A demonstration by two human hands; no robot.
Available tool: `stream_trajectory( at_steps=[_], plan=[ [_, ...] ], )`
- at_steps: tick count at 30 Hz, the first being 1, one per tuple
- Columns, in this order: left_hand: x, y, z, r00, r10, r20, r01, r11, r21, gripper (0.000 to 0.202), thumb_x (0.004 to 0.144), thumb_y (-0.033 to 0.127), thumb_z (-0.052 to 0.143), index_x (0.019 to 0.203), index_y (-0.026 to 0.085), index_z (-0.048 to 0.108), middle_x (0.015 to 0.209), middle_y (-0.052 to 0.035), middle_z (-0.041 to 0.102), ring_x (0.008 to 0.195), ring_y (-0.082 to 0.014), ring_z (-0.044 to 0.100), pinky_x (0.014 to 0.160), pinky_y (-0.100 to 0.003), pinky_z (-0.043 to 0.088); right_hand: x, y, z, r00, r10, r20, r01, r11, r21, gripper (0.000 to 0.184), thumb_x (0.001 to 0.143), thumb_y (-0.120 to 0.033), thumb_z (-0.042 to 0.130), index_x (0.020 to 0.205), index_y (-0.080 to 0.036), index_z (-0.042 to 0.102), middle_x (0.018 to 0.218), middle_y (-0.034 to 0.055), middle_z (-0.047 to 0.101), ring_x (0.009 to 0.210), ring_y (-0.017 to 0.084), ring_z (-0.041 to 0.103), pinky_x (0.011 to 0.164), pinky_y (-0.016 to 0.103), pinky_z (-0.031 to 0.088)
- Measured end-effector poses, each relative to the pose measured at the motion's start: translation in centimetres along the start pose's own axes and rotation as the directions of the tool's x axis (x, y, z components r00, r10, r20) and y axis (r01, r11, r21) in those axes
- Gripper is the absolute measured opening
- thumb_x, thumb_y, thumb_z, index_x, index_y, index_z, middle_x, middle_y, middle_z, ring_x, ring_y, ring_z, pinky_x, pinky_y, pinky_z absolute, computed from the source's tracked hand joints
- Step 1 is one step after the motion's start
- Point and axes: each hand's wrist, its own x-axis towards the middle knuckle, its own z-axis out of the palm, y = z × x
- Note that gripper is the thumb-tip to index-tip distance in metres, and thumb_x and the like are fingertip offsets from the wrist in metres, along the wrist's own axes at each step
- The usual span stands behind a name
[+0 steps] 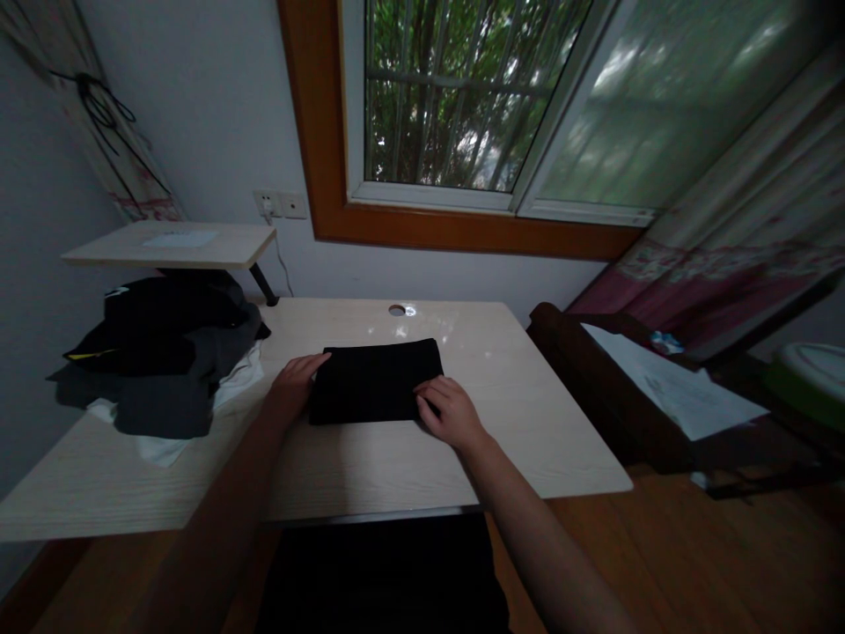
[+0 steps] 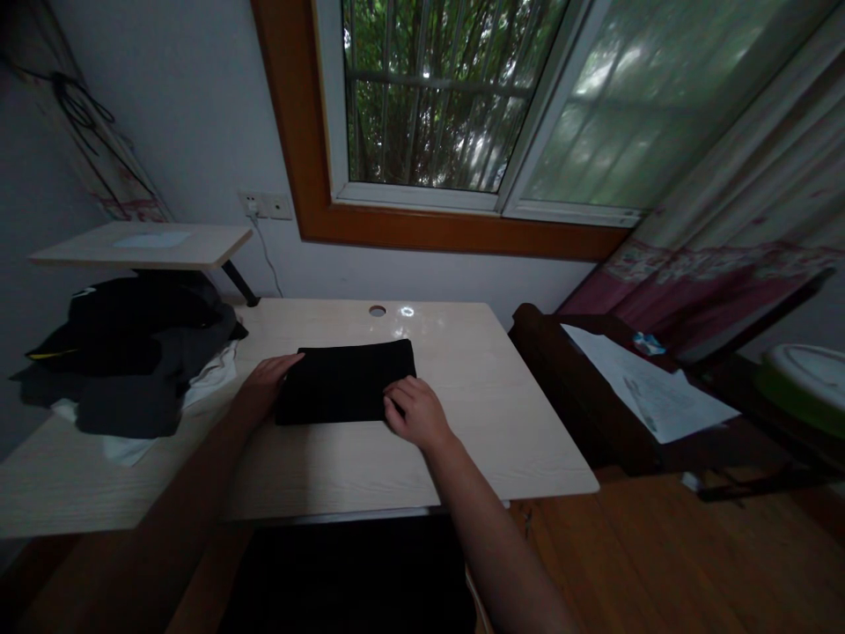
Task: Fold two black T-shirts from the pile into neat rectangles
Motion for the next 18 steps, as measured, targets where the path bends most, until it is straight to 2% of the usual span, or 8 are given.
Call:
stream_trajectory(
  at_steps=[2, 5, 8, 11, 14, 18],
  plan=[
    [0.0, 0.0, 0.1, 1.0, 0.0, -0.001, 0.0, 1.0, 0.001, 0.063, 0.086, 0.007, 0.043, 0.147, 0.024, 0.053, 0.141, -0.0068, 0.063, 0.129, -0.0252, 0.056, 0.113, -0.044, 0.044, 0.5, -0.3, 0.0, 1.0, 0.026, -0.01, -0.026, 0.999, -0.02, 0.02, 0.099, -0.023, 0.053, 0.102, -0.021, 0.073, 0.105, 0.0091, 0.076, 0.093, 0.023, 0.067, 0.087, 0.042, 0.054],
    [0.0, -0.1, 0.3, 1.0, 0.003, 0.001, -0.003, 1.0, 0.002, 0.063, 0.087, 0.008, 0.044, 0.147, 0.025, 0.053, 0.141, -0.0064, 0.063, 0.128, -0.0253, 0.056, 0.112, -0.045, 0.044, 2.2, -1.1, 0.5, 0.998, 0.062, 0.0, -0.062, 0.998, -0.024, 0.026, 0.101, -0.024, 0.051, 0.115, -0.022, 0.073, 0.126, 0.0096, 0.072, 0.112, 0.024, 0.066, 0.1, 0.044, 0.052],
    [0.1, -0.1, 0.3, 1.0, 0.001, 0.002, -0.001, 1.0, 0.007, 0.06, 0.09, 0.011, 0.045, 0.147, 0.026, 0.053, 0.141, -0.0067, 0.063, 0.127, -0.026, 0.057, 0.112, -0.045, 0.044, 4.3, -1.9, 2.0, 0.995, 0.052, 0.085, -0.049, 0.998, -0.038, 0.036, 0.103, -0.031, 0.05, 0.133, -0.021, 0.066, 0.148, 0.0102, 0.058, 0.136, 0.026, 0.054, 0.118, 0.047, 0.041],
    [0.1, 0.0, 0.2, 1.0, -0.006, 0.006, 0.006, 1.0, 0.022, 0.056, 0.091, 0.013, 0.046, 0.145, 0.026, 0.055, 0.141, -0.0074, 0.063, 0.126, -0.0267, 0.057, 0.111, -0.045, 0.045, 6.1, -2.0, 3.7, 0.974, 0.041, 0.224, -0.028, 0.998, -0.059, 0.049, 0.104, -0.043, 0.048, 0.148, -0.02, 0.054, 0.158, 0.0108, 0.047, 0.149, 0.027, 0.039, 0.125, 0.052, 0.028],
    [0.1, 0.3, 0.0, 1.0, -0.018, 0.016, 0.018, 0.999, 0.042, 0.056, 0.091, 0.013, 0.047, 0.144, 0.026, 0.057, 0.141, -0.0078, 0.063, 0.127, -0.0269, 0.056, 0.11, -0.045, 0.045, 7.0, -0.9, 4.9, 0.944, 0.074, 0.32, -0.053, 0.996, -0.075, 0.057, 0.105, -0.052, 0.042, 0.153, -0.021, 0.047, 0.161, 0.0107, 0.041, 0.153, 0.027, 0.032, 0.125, 0.054, 0.025],
    [0.1, 0.8, -0.2, 0.999, -0.049, 0.023, 0.048, 0.997, 0.065, 0.056, 0.091, 0.012, 0.047, 0.144, 0.027, 0.057, 0.14, -0.0075, 0.064, 0.127, -0.0273, 0.056, 0.109, -0.046, 0.046, 6.8, 2.5, 4.8, 0.935, 0.132, 0.33, -0.098, 0.988, -0.116, 0.059, 0.105, -0.053, 0.04, 0.155, -0.02, 0.044, 0.163, 0.0111, 0.038, 0.154, 0.026, 0.029, 0.126, 0.053, 0.022]
  ],
)
